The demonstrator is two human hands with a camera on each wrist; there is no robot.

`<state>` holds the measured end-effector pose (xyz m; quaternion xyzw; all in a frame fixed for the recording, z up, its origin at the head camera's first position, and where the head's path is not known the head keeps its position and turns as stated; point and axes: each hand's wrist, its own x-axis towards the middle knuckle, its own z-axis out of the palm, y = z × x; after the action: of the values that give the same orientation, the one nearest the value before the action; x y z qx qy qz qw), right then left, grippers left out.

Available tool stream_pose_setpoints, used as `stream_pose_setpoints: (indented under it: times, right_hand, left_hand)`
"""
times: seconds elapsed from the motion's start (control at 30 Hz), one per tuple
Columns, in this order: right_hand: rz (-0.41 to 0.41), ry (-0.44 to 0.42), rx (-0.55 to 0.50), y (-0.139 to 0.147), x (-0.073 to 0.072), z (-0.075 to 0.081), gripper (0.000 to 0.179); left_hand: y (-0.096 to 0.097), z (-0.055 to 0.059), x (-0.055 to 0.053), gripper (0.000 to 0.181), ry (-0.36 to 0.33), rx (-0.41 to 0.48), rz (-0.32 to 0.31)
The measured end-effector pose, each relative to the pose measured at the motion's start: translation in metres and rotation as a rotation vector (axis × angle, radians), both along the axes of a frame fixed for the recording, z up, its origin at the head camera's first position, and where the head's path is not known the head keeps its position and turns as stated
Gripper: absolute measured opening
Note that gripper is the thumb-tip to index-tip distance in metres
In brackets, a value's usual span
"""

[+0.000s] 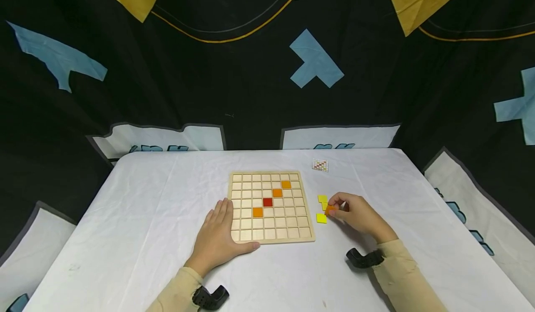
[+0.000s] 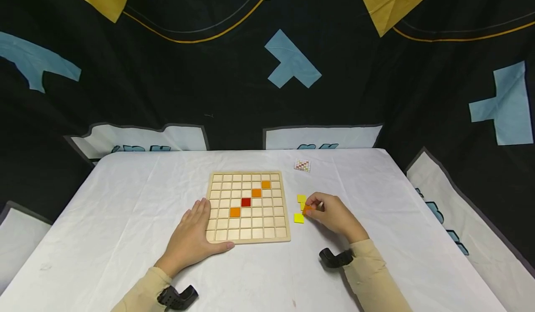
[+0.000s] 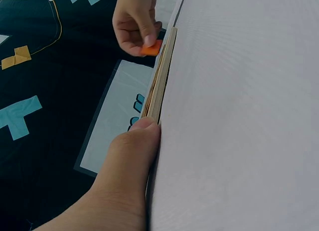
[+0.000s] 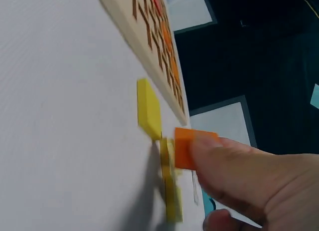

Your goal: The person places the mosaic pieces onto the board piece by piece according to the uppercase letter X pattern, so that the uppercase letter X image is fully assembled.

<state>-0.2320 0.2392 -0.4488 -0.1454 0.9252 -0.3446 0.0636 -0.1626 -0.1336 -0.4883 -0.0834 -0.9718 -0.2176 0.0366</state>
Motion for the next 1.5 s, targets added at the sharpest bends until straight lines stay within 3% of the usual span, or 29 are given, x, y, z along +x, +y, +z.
stream_pose_setpoints:
  times: [0.27,0.47,0.97,1.13,1.5]
  right_hand:
    - [0.029,0.03,-0.107,-0.038,-0.009,0.0,0.011]
    - [0.111,-0.026,-0.171,-0.076,-0.011,-0.008,0.012]
    - [0.293,-0.023,-0.176,-0.151,-0.007,-0.012,0.009]
    - [0.327,-0.025,-0.181,-0.164,-0.005,-0.014,0.009]
    - [0.413,0.07,-0.123,-0.181,-0.004,-0.018,0.009]
  left_hand:
    - [0.0,0.0,0.0,0.139,-0.004,-0.003,-0.001]
    - [0.001,0.0,0.0,0.139,-0.001,-0.001,-0.002]
    - [0.001,0.002,0.001,0.138,0.042,-0.004,-0.004]
    - [0.001,0.002,0.001,0.138,0.035,0.002,-0.005]
    - [-0.001,0.001,0.001,0.137,0.024,-0.021,-0.01]
